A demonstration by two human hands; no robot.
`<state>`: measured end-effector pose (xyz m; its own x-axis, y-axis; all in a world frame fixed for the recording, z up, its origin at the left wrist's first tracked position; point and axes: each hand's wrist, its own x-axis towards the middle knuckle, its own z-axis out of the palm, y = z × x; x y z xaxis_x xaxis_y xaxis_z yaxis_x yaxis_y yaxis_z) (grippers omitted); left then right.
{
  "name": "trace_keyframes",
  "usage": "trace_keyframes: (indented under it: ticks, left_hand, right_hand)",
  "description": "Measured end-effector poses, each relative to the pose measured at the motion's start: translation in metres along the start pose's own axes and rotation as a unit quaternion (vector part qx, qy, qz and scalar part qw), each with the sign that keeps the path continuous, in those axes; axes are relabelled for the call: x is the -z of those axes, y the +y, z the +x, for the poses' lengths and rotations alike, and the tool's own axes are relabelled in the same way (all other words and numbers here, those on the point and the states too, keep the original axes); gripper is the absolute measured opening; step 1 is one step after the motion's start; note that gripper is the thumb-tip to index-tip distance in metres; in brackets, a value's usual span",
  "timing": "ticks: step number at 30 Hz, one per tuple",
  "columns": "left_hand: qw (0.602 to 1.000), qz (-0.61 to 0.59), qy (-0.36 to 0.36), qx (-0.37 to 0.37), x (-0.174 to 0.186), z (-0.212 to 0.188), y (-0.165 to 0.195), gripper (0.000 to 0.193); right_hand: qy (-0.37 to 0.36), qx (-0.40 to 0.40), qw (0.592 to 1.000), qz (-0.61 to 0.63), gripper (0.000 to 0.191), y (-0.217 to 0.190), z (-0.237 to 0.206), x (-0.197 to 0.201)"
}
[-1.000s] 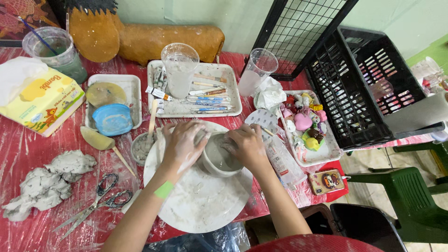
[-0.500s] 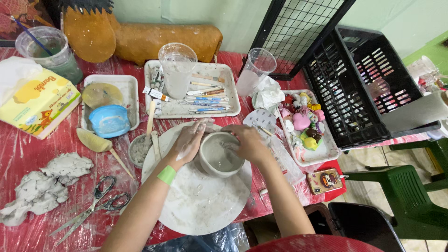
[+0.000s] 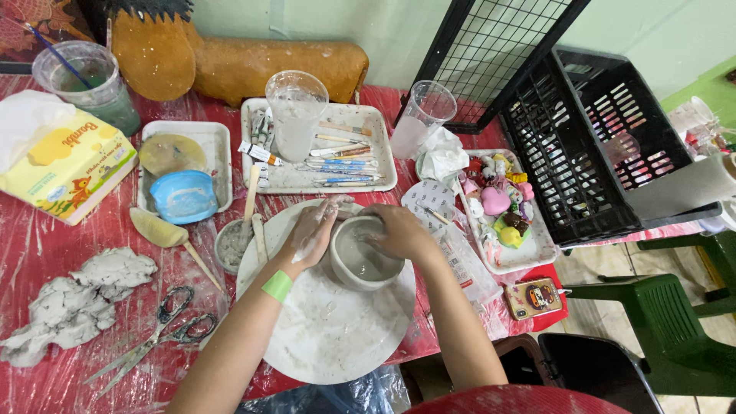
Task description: The person shapes a small clay bowl by hand on a round bat, pressing and smoothing the walls and rim with their fingers. They rotate the bowl, add water from a small container, and occasionally reach for clay scraps on the table while continuing to form the vessel.
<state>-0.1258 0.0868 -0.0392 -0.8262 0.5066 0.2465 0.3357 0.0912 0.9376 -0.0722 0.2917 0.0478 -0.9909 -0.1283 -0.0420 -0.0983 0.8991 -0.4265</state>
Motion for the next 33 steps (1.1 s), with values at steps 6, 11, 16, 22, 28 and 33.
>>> trace_keyframes:
  ticks: [6,11,16,22,28,33]
  left_hand:
    - [0.999,0.044,0.005,0.02,-0.002,0.001,-0.007,0.052]
    - [0.998,-0.043,-0.011,0.052,0.001,0.003,-0.001,0.049]
    - [0.999,0.013,-0.006,0.042,0.002,0.001,0.003,0.049]
    - [0.999,0.039,0.006,0.007,0.0,0.0,-0.004,0.049]
    - [1.0,0.009,-0.004,0.025,0.001,0.001,-0.005,0.049]
    - [0.999,0.044,-0.008,0.031,-0.003,0.001,-0.011,0.05]
  right_hand:
    - [0.011,-0.072,0.997,-0.021,0.039,-0.005,0.006,-0.009]
    - [0.025,-0.091,0.995,-0.009,0.036,0.0,-0.002,-0.014]
    - [0.017,-0.048,0.999,0.0,0.044,0.004,-0.006,-0.013]
    - [0.046,-0.102,0.993,-0.037,0.039,-0.014,-0.003,-0.016]
    - [0.045,-0.08,0.994,-0.063,0.042,-0.016,-0.006,-0.013]
    - [0.032,-0.08,0.996,-0.035,0.052,-0.013,-0.011,-0.008]
